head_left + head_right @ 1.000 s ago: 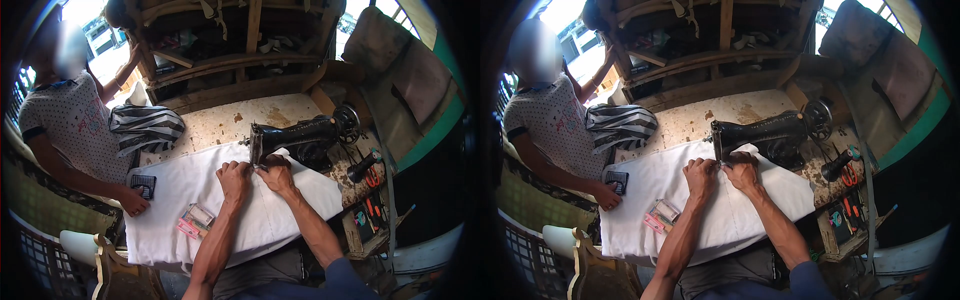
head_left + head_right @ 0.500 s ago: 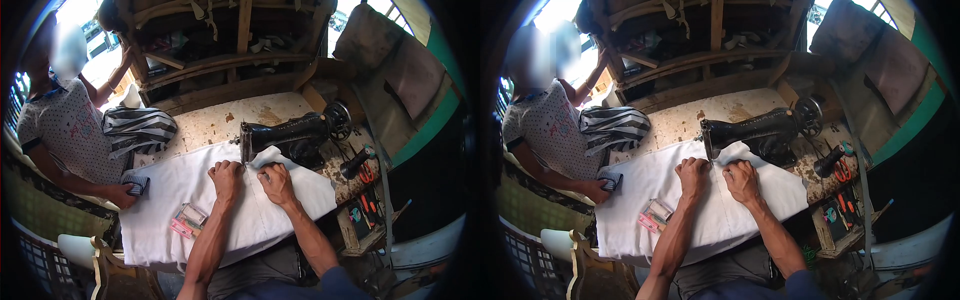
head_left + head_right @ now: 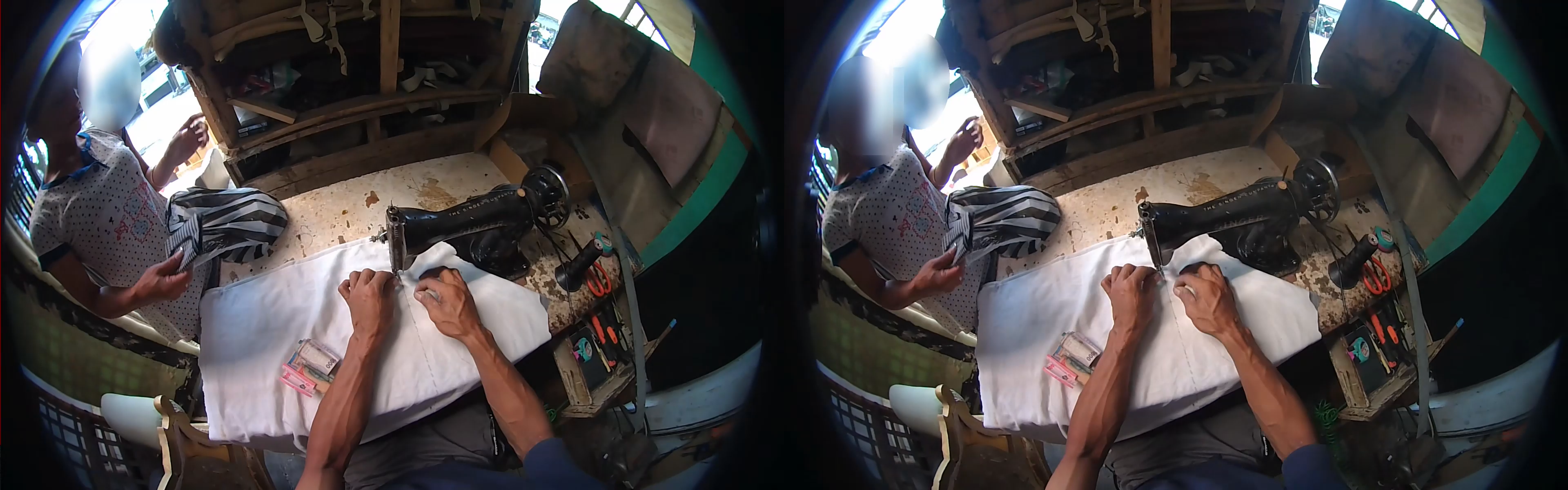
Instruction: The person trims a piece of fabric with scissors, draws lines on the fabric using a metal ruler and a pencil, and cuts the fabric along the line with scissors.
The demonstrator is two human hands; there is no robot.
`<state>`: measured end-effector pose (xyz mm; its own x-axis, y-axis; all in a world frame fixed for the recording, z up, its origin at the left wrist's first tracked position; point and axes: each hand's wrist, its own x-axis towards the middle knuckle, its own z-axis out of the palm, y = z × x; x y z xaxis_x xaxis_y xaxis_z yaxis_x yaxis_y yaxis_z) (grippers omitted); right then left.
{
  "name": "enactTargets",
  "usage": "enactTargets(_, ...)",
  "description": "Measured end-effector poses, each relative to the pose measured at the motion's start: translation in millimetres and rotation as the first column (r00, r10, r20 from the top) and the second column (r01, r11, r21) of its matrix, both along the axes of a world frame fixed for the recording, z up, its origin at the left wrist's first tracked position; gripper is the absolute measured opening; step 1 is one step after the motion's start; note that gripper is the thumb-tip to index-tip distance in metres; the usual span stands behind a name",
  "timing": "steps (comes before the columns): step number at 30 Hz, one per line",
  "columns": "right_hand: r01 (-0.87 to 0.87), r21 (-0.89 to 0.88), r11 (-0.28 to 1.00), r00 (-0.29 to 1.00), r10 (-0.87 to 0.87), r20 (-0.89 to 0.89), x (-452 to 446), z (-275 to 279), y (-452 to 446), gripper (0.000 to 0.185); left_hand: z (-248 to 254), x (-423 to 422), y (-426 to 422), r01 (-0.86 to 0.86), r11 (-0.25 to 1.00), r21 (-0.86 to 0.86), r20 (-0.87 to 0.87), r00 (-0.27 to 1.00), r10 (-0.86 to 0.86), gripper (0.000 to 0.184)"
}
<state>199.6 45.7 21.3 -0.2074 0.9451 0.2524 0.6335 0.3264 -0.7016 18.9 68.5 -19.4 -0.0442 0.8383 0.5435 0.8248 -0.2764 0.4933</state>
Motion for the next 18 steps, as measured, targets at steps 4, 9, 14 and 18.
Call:
enactTargets(4,-0.058,0.151,0.987,0.998,0.055,0.022,11.6,7.0,-51.0,0.007,7.6,1.7,-1.8,-0.002,0.996,0.085,0.030,1.000,-0.001,0.009)
enactTargets(9,-0.086,0.114,0.990,0.996,0.085,0.014,12.2,3.7,-92.0,0.007,27.7,6.3,-13.5,0.025,0.985,0.168,0.172,0.984,-0.054,0.007)
enactTargets(14,0.047,0.206,0.977,0.998,-0.053,0.021,7.6,-12.3,-99.5,0.007,128.5,-3.7,-48.1,0.061,0.948,0.312,0.327,0.930,-0.168,0.006)
enactTargets(18,0.044,0.223,0.974,0.997,-0.057,0.051,6.3,-9.9,-99.8,0.006,221.0,-109.1,-9.2,-0.230,0.817,0.529,-0.043,0.954,0.296,0.025)
